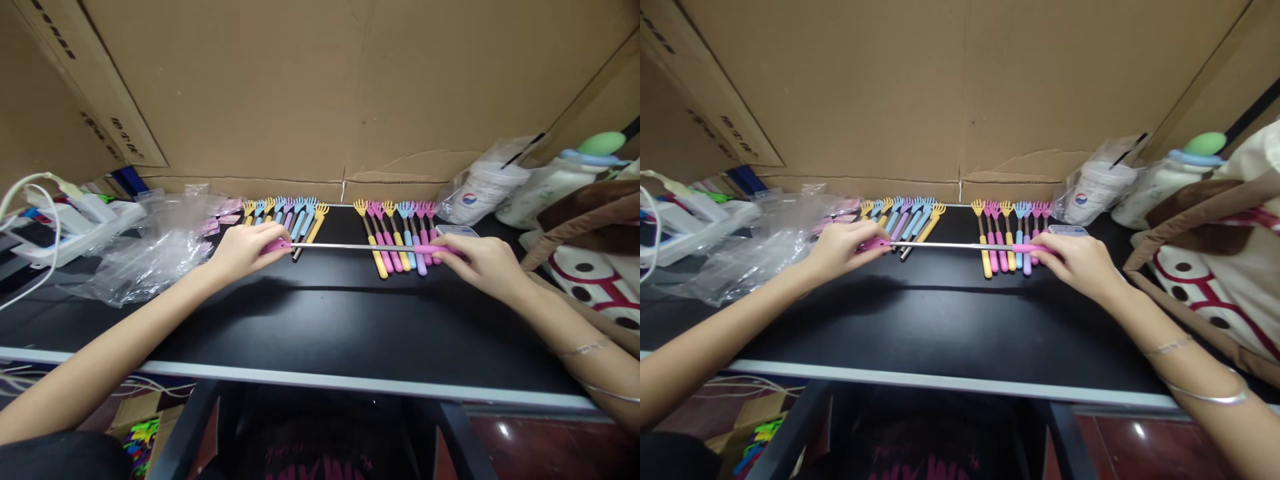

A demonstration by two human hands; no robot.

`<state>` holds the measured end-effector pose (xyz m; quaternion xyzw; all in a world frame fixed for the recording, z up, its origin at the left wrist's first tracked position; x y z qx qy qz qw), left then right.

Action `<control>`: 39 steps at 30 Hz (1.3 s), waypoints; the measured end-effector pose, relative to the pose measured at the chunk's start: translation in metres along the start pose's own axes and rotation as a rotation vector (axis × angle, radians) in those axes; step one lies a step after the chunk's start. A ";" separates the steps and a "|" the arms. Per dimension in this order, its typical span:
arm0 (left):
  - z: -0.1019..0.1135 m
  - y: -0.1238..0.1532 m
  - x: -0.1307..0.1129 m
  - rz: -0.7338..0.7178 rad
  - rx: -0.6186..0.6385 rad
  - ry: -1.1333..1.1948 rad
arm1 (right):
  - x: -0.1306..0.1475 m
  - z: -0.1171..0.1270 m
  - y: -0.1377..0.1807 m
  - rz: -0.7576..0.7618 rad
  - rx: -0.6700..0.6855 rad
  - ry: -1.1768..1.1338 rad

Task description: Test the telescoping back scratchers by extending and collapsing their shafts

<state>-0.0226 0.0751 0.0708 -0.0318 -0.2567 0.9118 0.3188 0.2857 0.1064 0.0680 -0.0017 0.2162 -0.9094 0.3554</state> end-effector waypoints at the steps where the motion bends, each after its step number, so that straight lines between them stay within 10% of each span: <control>1: -0.001 -0.001 0.001 0.006 0.007 0.017 | 0.000 0.001 0.000 -0.007 -0.005 0.001; 39: -0.014 -0.025 -0.071 -0.163 0.042 -0.113 | 0.082 -0.008 -0.026 0.133 0.033 0.148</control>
Point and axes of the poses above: each hand's wrist, its own y-axis away from the middle knuckle, its own z-axis out of the back of the hand, x = y × z, the point moved 9 cm from there along -y, towards the middle knuckle, and after that the axes turned 6 degrees about x, right-handed, at the moved point
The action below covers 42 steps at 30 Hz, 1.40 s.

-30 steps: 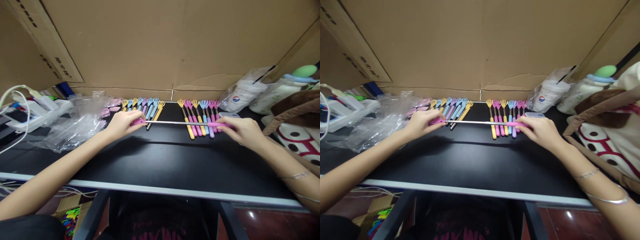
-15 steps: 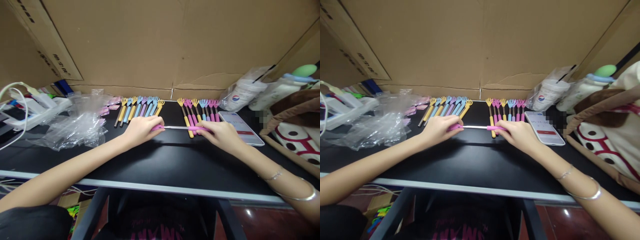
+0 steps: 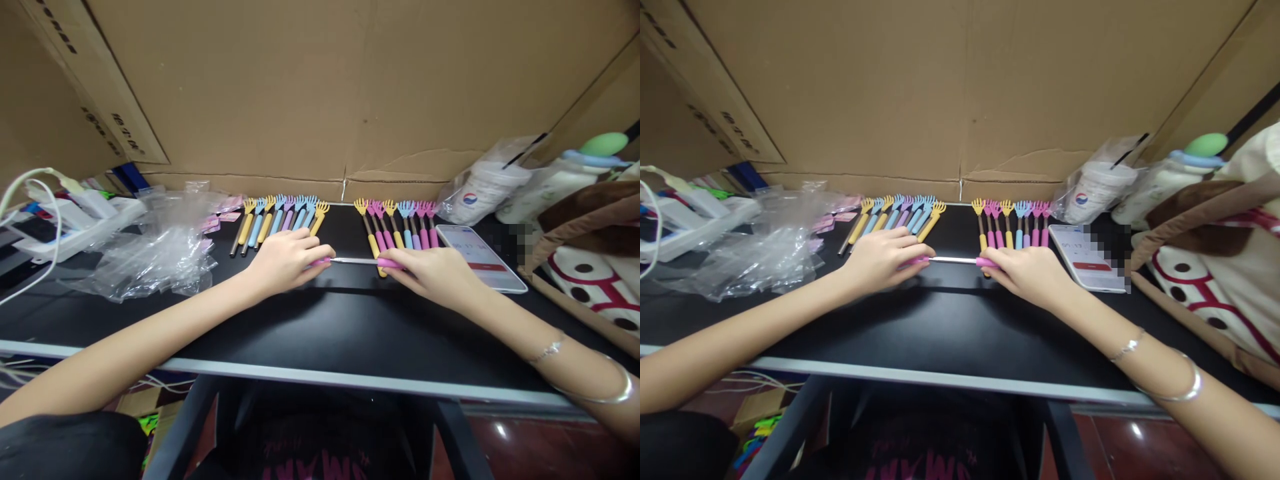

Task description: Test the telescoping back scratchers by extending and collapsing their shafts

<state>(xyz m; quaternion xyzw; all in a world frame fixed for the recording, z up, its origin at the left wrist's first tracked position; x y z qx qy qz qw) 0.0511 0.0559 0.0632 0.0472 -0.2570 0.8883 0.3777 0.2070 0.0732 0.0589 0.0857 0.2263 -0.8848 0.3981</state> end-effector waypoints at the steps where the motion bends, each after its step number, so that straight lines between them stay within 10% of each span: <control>1: 0.000 -0.001 -0.001 -0.013 0.004 -0.027 | 0.000 0.001 -0.001 0.007 -0.002 0.009; 22: -0.006 -0.007 -0.008 -0.057 0.007 -0.052 | 0.013 -0.001 -0.015 0.016 -0.009 0.130; 33: 0.014 0.015 0.040 -0.003 0.009 -0.243 | -0.059 0.004 0.017 -0.072 0.015 0.201; 42: 0.015 0.015 0.033 -0.031 -0.034 -0.300 | -0.053 0.005 0.019 0.013 -0.049 0.231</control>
Point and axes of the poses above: each hand's wrist, its own y-axis away from the middle knuckle, its own z-axis out of the back of the hand, x = y × z, the point moved 9 cm from there along -y, towards the middle knuckle, and after that the axes turned 6 degrees about x, right-handed, at the moved point
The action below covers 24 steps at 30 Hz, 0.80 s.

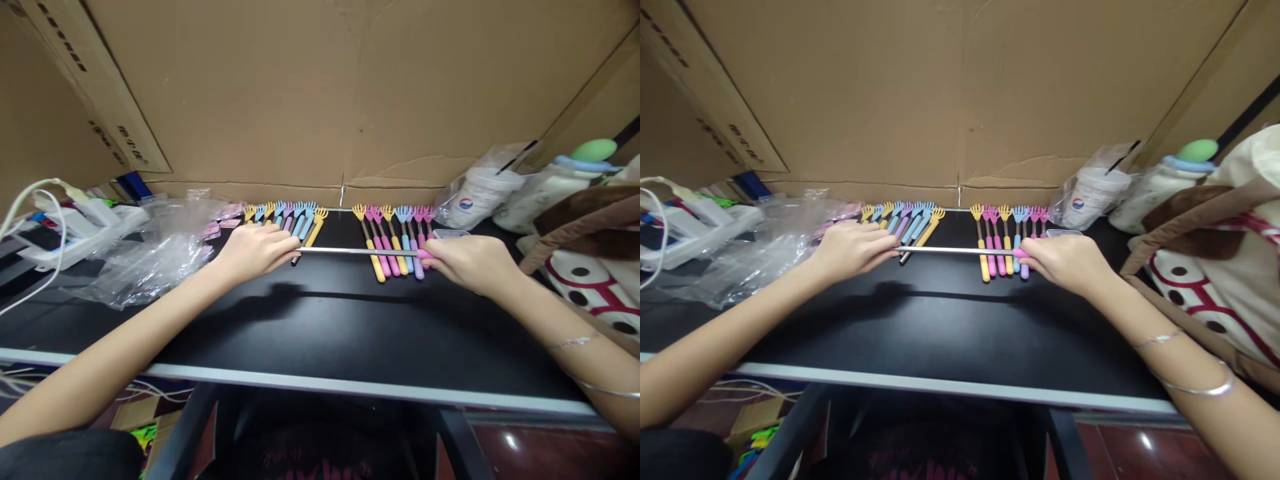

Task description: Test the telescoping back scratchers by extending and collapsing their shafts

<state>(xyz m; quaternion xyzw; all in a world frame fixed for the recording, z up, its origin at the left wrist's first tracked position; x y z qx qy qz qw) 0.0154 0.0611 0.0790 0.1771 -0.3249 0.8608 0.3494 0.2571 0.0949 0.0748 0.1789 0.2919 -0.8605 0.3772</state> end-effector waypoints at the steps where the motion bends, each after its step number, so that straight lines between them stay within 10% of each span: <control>1: 0.000 0.001 0.002 -0.001 -0.002 -0.009 | -0.002 -0.001 0.001 -0.002 0.010 0.015; 10: -0.009 0.049 0.052 0.086 0.104 -0.164 | -0.071 -0.018 0.046 -0.198 0.132 0.197; 24: -0.017 0.069 0.089 0.132 0.222 -0.149 | -0.102 -0.035 0.087 -0.326 0.259 0.032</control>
Point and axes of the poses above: each hand's wrist, its own y-axis away from the middle knuckle, its own z-axis out of the back of the hand, x = y × z, the point moved 9 cm from there along -y, towards the middle knuckle, and after that the axes turned 6 degrees about x, right-handed, at the moved point
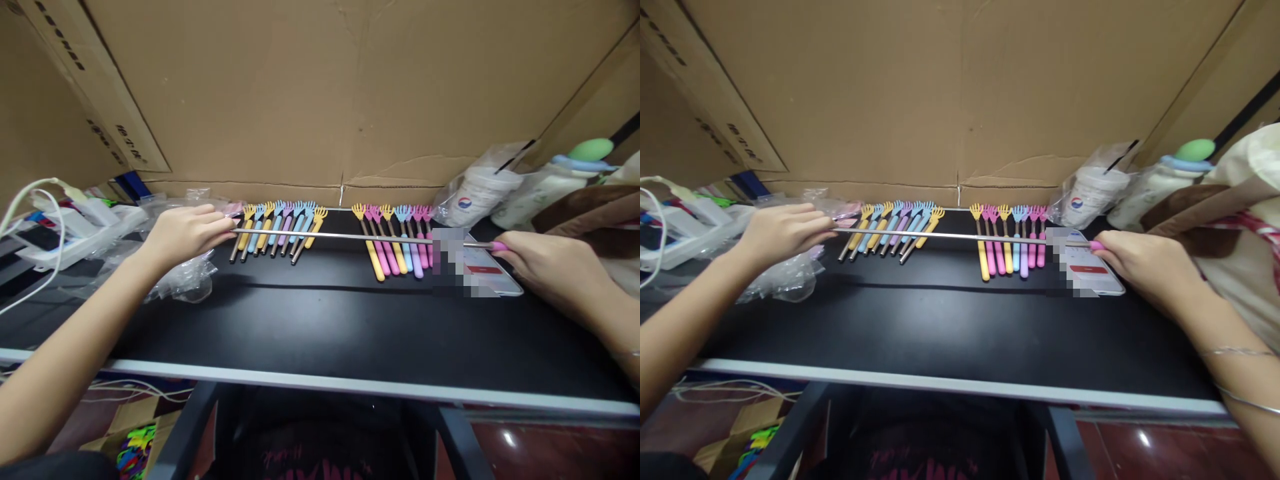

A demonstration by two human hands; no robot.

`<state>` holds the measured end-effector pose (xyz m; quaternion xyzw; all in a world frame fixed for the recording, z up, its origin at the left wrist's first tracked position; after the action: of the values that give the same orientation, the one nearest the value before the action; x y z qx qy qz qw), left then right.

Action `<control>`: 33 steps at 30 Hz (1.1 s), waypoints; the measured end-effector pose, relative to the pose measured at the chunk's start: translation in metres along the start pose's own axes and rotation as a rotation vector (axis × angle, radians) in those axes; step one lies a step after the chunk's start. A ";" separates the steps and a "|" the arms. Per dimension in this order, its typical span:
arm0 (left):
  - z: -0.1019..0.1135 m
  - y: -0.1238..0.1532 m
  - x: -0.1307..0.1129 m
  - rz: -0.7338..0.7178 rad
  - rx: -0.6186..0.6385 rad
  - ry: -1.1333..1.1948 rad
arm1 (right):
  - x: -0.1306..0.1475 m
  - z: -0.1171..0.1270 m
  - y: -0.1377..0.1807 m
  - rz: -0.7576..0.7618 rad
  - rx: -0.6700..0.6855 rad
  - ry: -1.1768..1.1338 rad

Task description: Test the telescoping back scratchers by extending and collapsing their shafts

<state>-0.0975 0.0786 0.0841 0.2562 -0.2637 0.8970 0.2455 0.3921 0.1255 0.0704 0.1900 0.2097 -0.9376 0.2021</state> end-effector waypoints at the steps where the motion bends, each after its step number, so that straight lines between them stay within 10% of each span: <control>1: -0.002 0.000 -0.003 -0.010 0.004 0.001 | 0.000 0.000 0.001 0.000 -0.009 0.004; 12: -0.004 0.013 0.003 0.003 -0.088 -0.068 | 0.021 0.027 0.012 0.101 -0.298 0.090; 33: -0.010 0.007 -0.006 0.000 0.056 0.008 | -0.005 0.008 0.010 -0.178 0.012 0.047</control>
<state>-0.0998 0.0778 0.0706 0.2595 -0.2377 0.9049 0.2393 0.3983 0.1148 0.0763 0.1936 0.2250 -0.9483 0.1119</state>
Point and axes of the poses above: each hand's wrist, its own y-axis away from the middle knuckle, its own z-axis out of the back of the hand, x = y × z, the point moved 9 cm from there along -y, towards the middle knuckle, and after that the axes turned 6 degrees about x, right-handed, at the moved point
